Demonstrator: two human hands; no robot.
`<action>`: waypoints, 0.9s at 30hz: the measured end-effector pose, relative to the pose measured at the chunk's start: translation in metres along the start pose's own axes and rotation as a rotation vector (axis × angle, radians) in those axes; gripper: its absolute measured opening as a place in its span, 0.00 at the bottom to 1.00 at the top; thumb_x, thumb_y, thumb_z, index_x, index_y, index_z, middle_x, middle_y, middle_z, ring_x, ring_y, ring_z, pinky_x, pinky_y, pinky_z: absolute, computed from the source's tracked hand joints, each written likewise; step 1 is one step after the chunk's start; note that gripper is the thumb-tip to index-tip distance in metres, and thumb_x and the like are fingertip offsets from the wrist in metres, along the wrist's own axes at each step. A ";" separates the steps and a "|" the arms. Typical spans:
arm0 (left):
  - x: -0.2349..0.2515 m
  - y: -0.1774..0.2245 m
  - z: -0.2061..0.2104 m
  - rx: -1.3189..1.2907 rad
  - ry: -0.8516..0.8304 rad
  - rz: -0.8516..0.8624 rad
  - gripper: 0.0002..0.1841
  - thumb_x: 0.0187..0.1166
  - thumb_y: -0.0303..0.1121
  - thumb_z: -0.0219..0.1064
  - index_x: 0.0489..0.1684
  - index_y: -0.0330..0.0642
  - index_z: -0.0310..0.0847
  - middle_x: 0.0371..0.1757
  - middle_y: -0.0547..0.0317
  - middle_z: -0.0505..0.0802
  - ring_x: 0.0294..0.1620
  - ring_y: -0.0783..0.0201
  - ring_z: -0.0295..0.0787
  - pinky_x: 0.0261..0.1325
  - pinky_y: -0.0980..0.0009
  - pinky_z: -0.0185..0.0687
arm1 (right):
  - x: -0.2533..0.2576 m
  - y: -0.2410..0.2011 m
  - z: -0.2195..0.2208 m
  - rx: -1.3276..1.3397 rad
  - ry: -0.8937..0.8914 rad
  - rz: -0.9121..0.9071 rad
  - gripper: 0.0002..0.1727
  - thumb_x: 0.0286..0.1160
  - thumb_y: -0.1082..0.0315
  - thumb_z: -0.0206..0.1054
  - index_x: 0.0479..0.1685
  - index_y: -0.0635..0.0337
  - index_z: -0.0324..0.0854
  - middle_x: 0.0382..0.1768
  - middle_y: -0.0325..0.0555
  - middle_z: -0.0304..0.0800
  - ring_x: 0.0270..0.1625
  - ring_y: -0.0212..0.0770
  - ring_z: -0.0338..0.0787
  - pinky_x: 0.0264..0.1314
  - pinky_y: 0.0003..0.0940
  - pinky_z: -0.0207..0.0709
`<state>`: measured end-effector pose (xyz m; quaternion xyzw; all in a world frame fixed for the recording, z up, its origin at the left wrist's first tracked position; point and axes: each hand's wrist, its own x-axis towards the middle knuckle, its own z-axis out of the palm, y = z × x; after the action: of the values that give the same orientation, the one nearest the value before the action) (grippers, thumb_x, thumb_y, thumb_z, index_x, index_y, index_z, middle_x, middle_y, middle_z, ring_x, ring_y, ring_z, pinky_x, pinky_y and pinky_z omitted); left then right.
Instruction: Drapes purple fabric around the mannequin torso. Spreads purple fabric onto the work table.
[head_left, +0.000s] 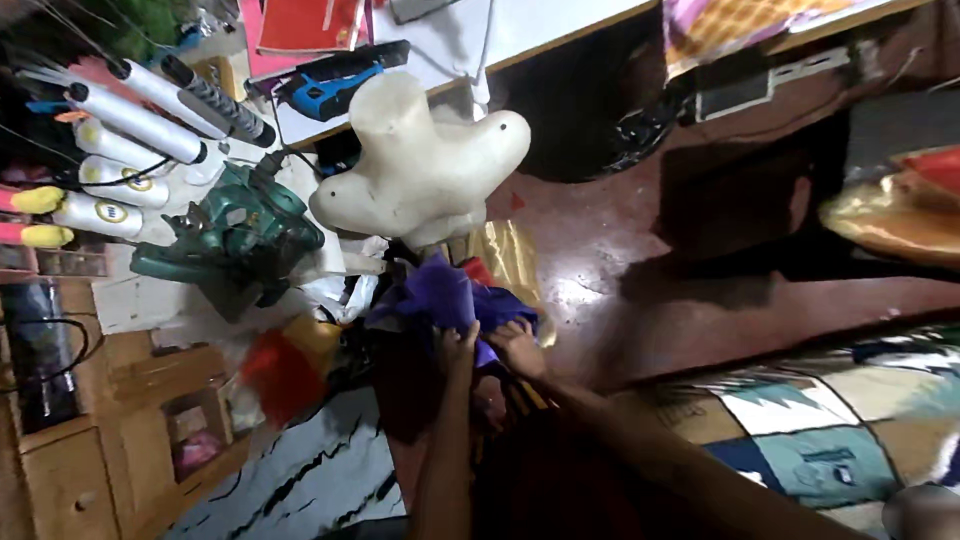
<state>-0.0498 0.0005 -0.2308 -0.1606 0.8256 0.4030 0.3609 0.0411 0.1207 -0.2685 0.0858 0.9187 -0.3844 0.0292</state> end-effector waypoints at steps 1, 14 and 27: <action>0.012 -0.002 0.006 0.023 0.032 0.011 0.39 0.73 0.55 0.76 0.73 0.29 0.76 0.70 0.32 0.84 0.73 0.41 0.80 0.78 0.46 0.73 | -0.004 -0.003 0.000 -0.014 -0.012 -0.031 0.14 0.78 0.75 0.64 0.53 0.54 0.94 0.49 0.52 0.97 0.59 0.61 0.92 0.76 0.76 0.64; 0.030 0.032 0.016 -0.087 0.109 -0.016 0.22 0.91 0.36 0.59 0.70 0.21 0.73 0.62 0.24 0.85 0.54 0.40 0.88 0.58 0.47 0.85 | 0.033 0.005 -0.015 0.160 -0.149 0.247 0.17 0.87 0.66 0.58 0.63 0.59 0.88 0.65 0.55 0.91 0.75 0.60 0.82 0.79 0.64 0.67; 0.000 -0.001 -0.033 -0.417 0.115 -0.100 0.25 0.90 0.38 0.62 0.75 0.24 0.70 0.66 0.30 0.85 0.59 0.49 0.88 0.64 0.57 0.83 | 0.041 0.044 -0.052 0.179 -0.241 0.313 0.19 0.88 0.61 0.62 0.62 0.66 0.88 0.62 0.64 0.91 0.72 0.65 0.85 0.81 0.62 0.69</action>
<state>-0.0646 -0.0260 -0.2180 -0.2952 0.7346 0.5367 0.2917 0.0096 0.1937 -0.2681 0.1831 0.8463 -0.4626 0.1905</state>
